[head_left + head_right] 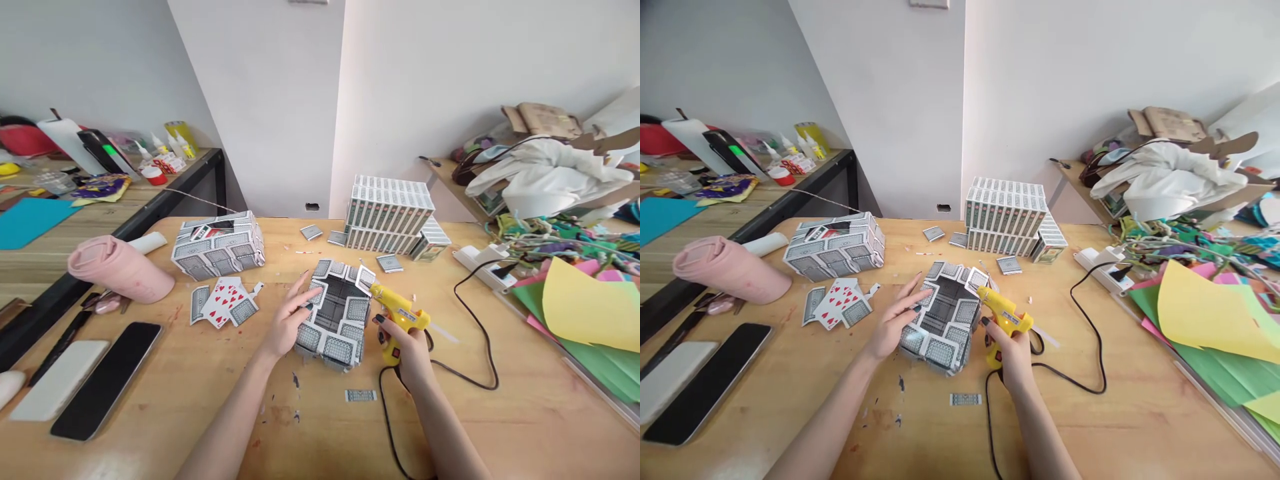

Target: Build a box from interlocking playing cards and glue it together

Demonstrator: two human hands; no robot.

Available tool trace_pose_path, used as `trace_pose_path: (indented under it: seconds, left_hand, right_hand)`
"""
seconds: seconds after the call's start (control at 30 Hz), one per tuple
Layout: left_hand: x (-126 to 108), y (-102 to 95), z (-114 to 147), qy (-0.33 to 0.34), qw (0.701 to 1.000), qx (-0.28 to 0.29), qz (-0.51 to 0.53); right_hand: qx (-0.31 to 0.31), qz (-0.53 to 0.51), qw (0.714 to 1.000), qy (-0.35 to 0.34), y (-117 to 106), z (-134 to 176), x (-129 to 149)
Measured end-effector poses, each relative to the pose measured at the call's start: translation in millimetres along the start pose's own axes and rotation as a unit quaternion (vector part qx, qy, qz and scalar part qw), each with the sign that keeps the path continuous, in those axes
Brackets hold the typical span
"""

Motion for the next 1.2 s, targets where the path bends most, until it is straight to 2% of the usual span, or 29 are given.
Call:
trace_pose_path:
  seconds: [0.13,0.27,0.4,0.53,0.63,0.8,1.0,1.2]
  left_hand:
    - [24,2.6,4,-0.131,0.983,-0.033,0.122]
    - [33,2.9,8,-0.182,0.964,-0.038,0.193]
    - [33,0.4,7,-0.165,0.959,-0.044,0.224]
    - [32,6.4,8,-0.17,0.954,-0.006,0.247]
    - [32,8.1,10,-0.171,0.953,0.003,0.248]
    - [32,5.2,11,-0.144,0.972,-0.018,0.188]
    - [27,1.3,11,-0.058,0.992,-0.043,0.104]
    - [23,2.8,12,-0.073,0.992,-0.028,0.099]
  right_hand:
    - [0.018,0.001,1.0,-0.009,4,3,0]
    - [0.024,0.001,0.999,-0.024,5,6,3]
    - [0.036,-0.022,0.999,-0.025,6,8,3]
    - [0.052,-0.043,0.997,-0.026,9,9,1]
    - [0.056,-0.037,0.997,-0.029,9,8,-1]
    - [0.061,-0.036,0.997,-0.028,9,8,-2]
    - [0.044,-0.044,0.998,-0.014,5,4,-6]
    - [0.035,-0.045,0.998,-0.004,2,1,-10]
Point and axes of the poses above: each hand's wrist, its own z-axis away from the middle knuckle, its own y-axis out of the palm, x = y × z, the point moved 7 cm from there along -z, towards the middle knuckle, and after that the axes turned 15 degrees about -x, right-handed, at the moved point
